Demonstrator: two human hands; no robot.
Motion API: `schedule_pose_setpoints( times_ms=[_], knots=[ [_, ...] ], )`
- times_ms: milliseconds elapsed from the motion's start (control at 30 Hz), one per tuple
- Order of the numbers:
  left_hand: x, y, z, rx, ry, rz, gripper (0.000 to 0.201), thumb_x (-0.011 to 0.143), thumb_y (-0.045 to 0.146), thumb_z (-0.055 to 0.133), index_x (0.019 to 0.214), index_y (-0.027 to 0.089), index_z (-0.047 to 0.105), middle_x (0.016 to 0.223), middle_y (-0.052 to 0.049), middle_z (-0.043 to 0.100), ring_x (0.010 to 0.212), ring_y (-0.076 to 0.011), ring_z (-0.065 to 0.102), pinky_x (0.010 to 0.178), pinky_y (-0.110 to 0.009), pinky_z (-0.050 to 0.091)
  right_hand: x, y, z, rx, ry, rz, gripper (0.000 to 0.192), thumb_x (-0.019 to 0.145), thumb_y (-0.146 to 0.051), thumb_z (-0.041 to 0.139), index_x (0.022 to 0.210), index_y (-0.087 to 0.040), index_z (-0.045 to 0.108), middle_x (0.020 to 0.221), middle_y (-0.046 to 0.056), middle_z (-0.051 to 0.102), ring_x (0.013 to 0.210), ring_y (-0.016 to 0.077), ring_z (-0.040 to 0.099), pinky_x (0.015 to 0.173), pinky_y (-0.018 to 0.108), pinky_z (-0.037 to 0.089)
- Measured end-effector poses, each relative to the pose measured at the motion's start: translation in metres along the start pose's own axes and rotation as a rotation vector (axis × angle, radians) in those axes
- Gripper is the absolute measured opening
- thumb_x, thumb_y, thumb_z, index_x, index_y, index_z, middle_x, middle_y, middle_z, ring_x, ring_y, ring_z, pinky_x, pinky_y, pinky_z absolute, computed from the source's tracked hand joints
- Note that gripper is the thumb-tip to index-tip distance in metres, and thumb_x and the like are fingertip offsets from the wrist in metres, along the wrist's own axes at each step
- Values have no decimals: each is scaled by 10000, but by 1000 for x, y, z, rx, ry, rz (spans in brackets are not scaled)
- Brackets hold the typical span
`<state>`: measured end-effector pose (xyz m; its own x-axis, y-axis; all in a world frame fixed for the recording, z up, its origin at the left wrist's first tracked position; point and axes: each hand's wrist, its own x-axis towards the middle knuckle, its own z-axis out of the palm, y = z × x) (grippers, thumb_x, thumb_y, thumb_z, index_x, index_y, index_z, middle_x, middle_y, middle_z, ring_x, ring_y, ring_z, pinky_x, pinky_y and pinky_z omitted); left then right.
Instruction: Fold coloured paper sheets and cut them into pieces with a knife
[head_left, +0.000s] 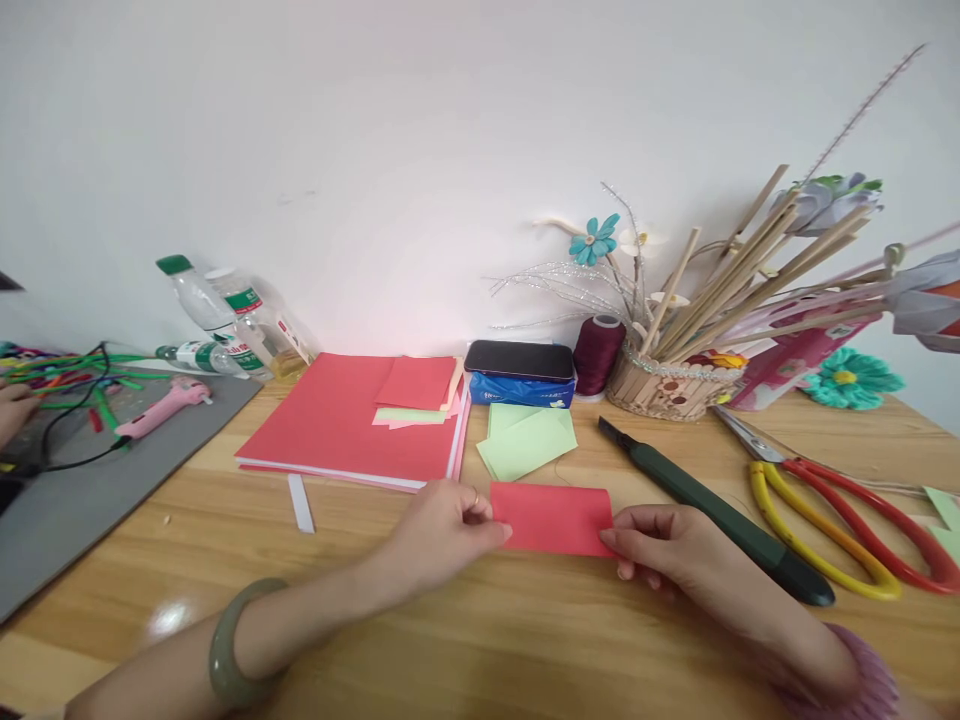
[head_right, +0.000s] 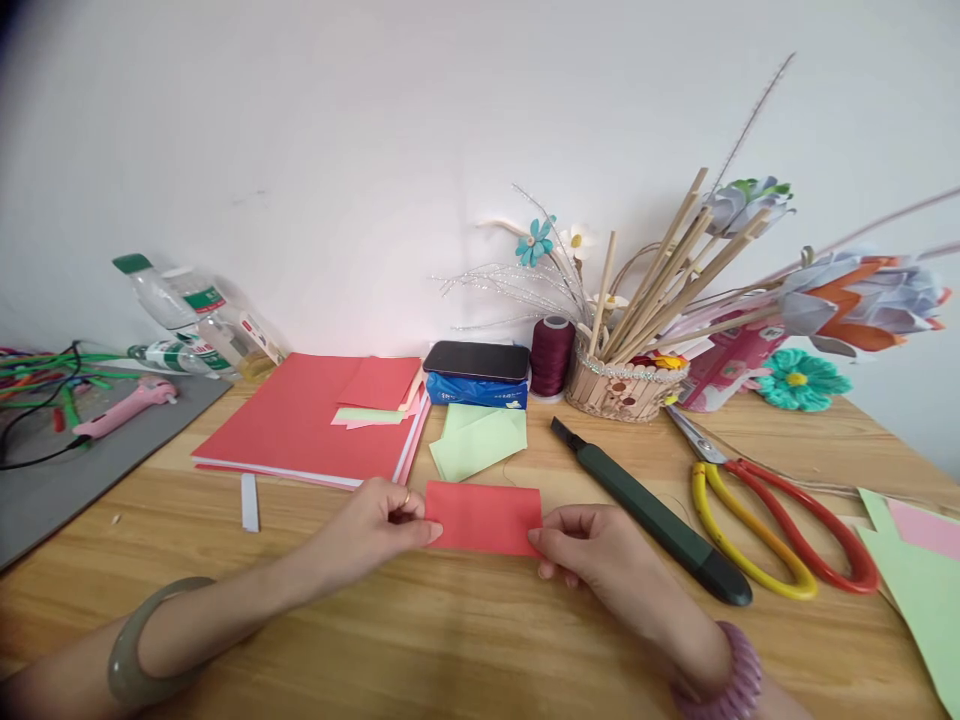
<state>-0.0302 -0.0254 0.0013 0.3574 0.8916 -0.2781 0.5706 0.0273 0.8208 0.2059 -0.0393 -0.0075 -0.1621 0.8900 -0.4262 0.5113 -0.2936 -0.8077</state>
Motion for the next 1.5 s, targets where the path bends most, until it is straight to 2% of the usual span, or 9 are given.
schedule_pose_setpoints(
  times_ms=[233,533,633,767,900,1067,1200,1300,1500],
  knots=[
    [-13,1,12,577,15,86,302,751,238,510,462,169,456,445,42,435,443,-102,373,480,-230,196,-7,0,13,-371,66,-105,195,708,-298,470,537,-206,463,516,-24,465,510,111,376,478,256,247],
    [-14,6,14,913,4,166,326,811,291,526,507,185,574,493,-3,562,492,-154,517,484,-249,233,-10,5,21,-666,199,-206,186,734,-221,427,552,-225,385,518,-26,513,494,124,417,495,268,241],
    [-15,5,16,981,15,253,244,812,268,537,594,180,601,603,-13,599,562,-170,554,504,-254,311,-10,7,24,-731,244,-217,194,736,-213,420,548,-228,373,509,-23,521,471,123,419,483,269,235],
    [-12,1,19,975,18,513,75,816,145,525,814,157,599,852,-37,607,740,-175,569,619,-268,422,-10,10,26,-809,304,-250,181,726,-195,421,554,-233,379,498,-25,522,445,122,413,468,272,223],
    [-8,-7,17,939,-24,685,256,851,110,508,1083,216,529,952,-13,582,861,-170,540,727,-263,440,-10,13,27,-875,337,-287,162,715,-180,437,565,-234,407,492,-35,528,437,132,446,462,274,225],
    [-5,-20,16,996,-6,781,217,905,217,481,1106,284,525,911,6,544,848,-155,518,718,-243,417,-12,12,25,-948,413,-323,142,733,-215,494,599,-232,451,540,-9,551,463,176,496,451,294,268],
    [-3,-22,20,1077,8,838,171,911,221,481,1073,252,526,860,14,525,800,-150,501,680,-247,405,-14,8,21,-962,334,-652,74,758,-131,532,764,-201,552,781,28,603,698,193,568,627,334,436],
    [-5,-19,22,1099,60,855,130,914,219,478,1035,224,527,825,14,512,774,-150,488,616,-246,383,-14,9,20,-972,258,-944,200,812,-103,489,974,-175,583,865,52,613,764,202,583,660,363,493],
    [-19,-9,21,1167,7,894,88,889,127,481,922,147,561,821,-16,518,742,-160,467,597,-280,386,-18,12,15,-963,215,-999,319,903,-138,300,988,-154,607,887,86,632,800,200,606,662,344,536]
  ],
)
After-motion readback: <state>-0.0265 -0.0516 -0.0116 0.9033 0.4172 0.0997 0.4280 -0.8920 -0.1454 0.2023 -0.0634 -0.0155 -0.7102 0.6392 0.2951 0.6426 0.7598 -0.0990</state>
